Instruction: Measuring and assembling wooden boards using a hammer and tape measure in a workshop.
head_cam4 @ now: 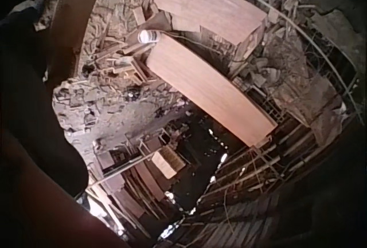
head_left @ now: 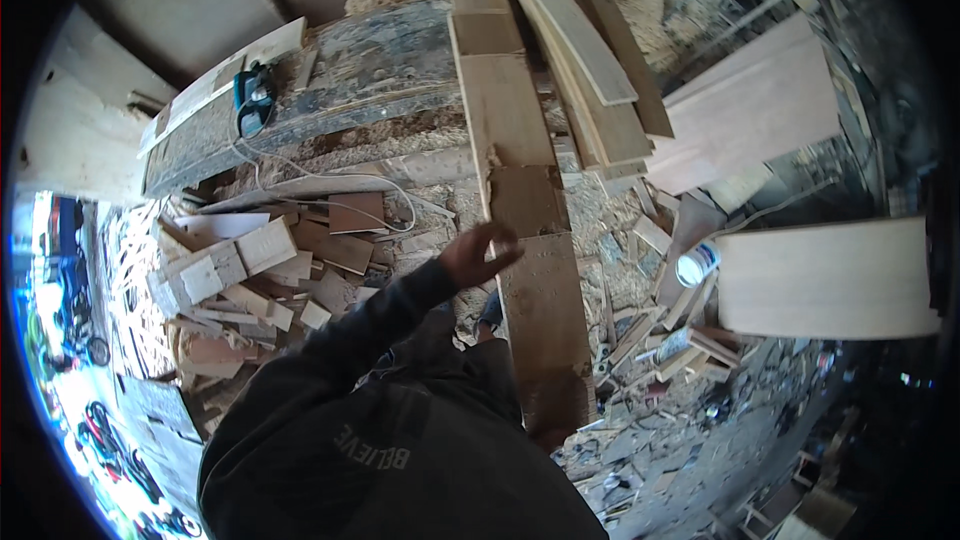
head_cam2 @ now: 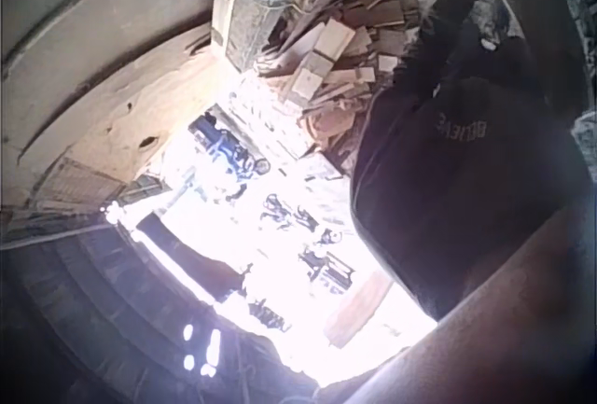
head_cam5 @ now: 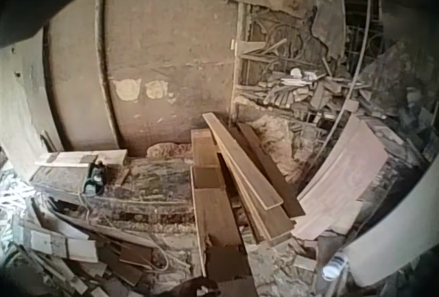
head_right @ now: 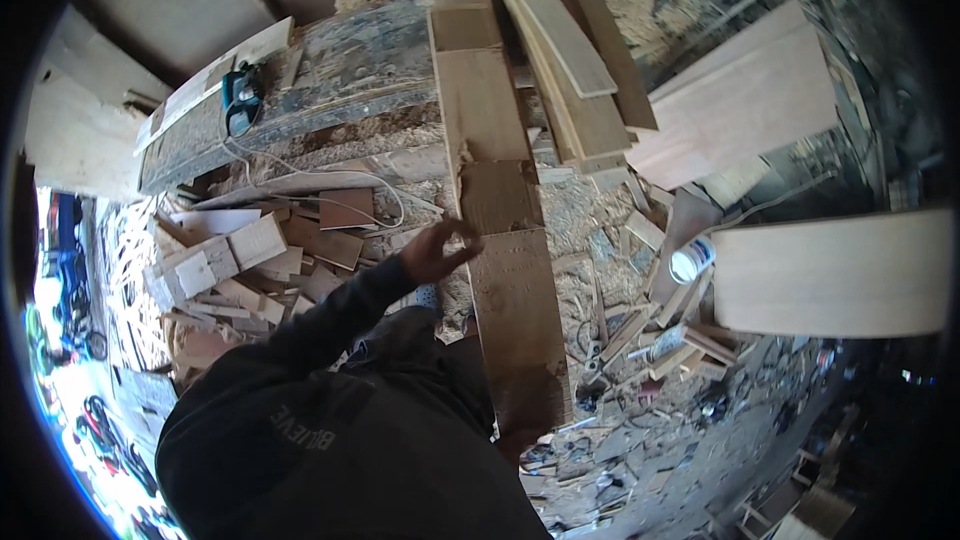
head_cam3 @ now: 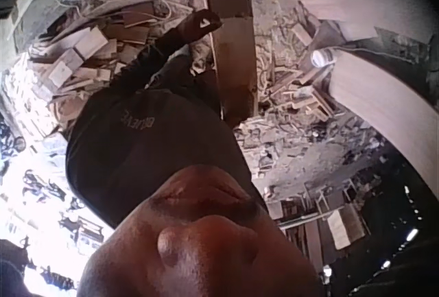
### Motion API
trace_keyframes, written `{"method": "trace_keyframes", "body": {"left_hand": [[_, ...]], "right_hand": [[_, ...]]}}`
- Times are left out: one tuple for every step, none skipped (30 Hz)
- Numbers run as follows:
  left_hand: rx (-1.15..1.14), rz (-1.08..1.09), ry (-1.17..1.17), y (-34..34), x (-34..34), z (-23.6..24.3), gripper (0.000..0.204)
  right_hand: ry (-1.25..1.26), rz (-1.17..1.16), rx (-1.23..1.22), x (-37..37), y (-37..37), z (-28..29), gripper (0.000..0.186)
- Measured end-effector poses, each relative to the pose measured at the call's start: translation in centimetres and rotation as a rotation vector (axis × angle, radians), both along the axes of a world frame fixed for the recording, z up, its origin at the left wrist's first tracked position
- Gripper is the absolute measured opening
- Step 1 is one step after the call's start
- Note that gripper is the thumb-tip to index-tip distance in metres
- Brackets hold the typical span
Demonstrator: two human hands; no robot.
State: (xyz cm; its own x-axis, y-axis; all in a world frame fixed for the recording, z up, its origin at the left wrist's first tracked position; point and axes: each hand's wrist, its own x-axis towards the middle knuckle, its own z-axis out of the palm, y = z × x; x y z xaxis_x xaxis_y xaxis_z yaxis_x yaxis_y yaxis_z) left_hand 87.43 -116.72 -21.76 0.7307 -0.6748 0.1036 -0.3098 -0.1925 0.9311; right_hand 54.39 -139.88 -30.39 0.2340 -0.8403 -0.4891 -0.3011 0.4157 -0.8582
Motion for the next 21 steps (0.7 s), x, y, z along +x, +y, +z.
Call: {"method": "trace_keyframes", "body": {"left_hand": [[0.026,-0.057,0.201,1.9,-1.0,2.8,0.031],[0.067,-0.074,0.294,3.8,-1.6,4.5,0.028],[0.079,-0.067,0.47,5.3,-1.9,7.0,0.03],[0.088,-0.041,0.476,6.8,-2.3,8.9,0.03],[0.031,0.004,0.513,7.8,-2.1,10.4,0.031],[-0.03,0.044,0.547,8.3,-1.7,12.1,0.032],[-0.074,0.045,0.618,8.6,-0.9,14.2,0.035],[-0.08,0.054,0.616,8.6,0.3,16.7,0.035],[-0.105,0.006,0.513,8.6,1.5,19.5,0.041],[-0.128,-0.053,0.414,8.8,2.8,21.5,0.047],[-0.132,-0.052,0.415,9.3,4.3,22.5,0.047],[-0.242,-0.132,0.259,9.9,5.5,23.2,0.053],[-0.357,-0.22,0.094,10.5,6.9,24.2,0.059],[-0.482,-0.275,0.087,11.1,7.9,25.6,0.057],[-0.606,-0.323,0.079,11.9,9.1,27.0,0.055],[-0.676,-0.325,0.016,13.1,10.0,28.4,0.058],[-0.731,-0.294,-0.064,14.8,10.5,29.8,0.061],[-0.742,-0.276,-0.07,16.1,11.0,31.0,0.061],[-0.817,-0.224,-0.101,17.1,11.4,31.9,0.068],[-0.891,-0.166,-0.132,18.2,12.1,32.7,0.076],[-0.902,-0.153,-0.133,19.6,13.2,33.8,0.076]], "right_hand": [[-0.017,0.004,0.047,2.3,-0.3,-0.7,0.075],[-0.035,0.013,0.096,4.7,-0.3,-1.2,0.075],[-0.045,0.016,0.15,6.7,0.3,-1.6,0.075],[-0.05,0.015,0.2,8.2,1.0,-1.8,0.075],[-0.062,0.014,0.24,10.3,1.3,-2.0,0.075],[-0.074,0.01,0.278,12.3,1.3,-2.2,0.076],[-0.084,0.0,0.312,14.1,1.5,-2.5,0.076],[-0.095,-0.013,0.344,15.9,1.7,-2.7,0.076],[-0.107,-0.018,0.381,17.5,2.4,-2.8,0.076],[-0.116,-0.034,0.415,18.8,3.2,-2.8,0.076],[-0.125,-0.057,0.447,20.0,4.1,-3.0,0.076],[-0.132,-0.069,0.479,21.5,5.1,-3.4,0.077],[-0.149,-0.087,0.503,23.3,5.8,-3.7,0.077],[-0.005,-0.038,0.153,24.3,5.7,-4.6,0.082],[0.141,0.014,-0.198,25.4,4.9,-6.2,0.087],[0.392,0.223,-0.732,26.6,5.0,-5.3,0.088],[0.247,0.314,-0.827,30.8,7.3,0.1,0.081],[0.243,0.33,-0.841,33.0,7.8,2.1,0.081],[0.183,0.437,-0.986,34.9,8.1,3.3,0.078],[0.118,0.551,-1.128,37.0,8.5,4.2,0.075],[0.049,0.564,-1.131,39.6,10.1,5.6,0.059]]}}
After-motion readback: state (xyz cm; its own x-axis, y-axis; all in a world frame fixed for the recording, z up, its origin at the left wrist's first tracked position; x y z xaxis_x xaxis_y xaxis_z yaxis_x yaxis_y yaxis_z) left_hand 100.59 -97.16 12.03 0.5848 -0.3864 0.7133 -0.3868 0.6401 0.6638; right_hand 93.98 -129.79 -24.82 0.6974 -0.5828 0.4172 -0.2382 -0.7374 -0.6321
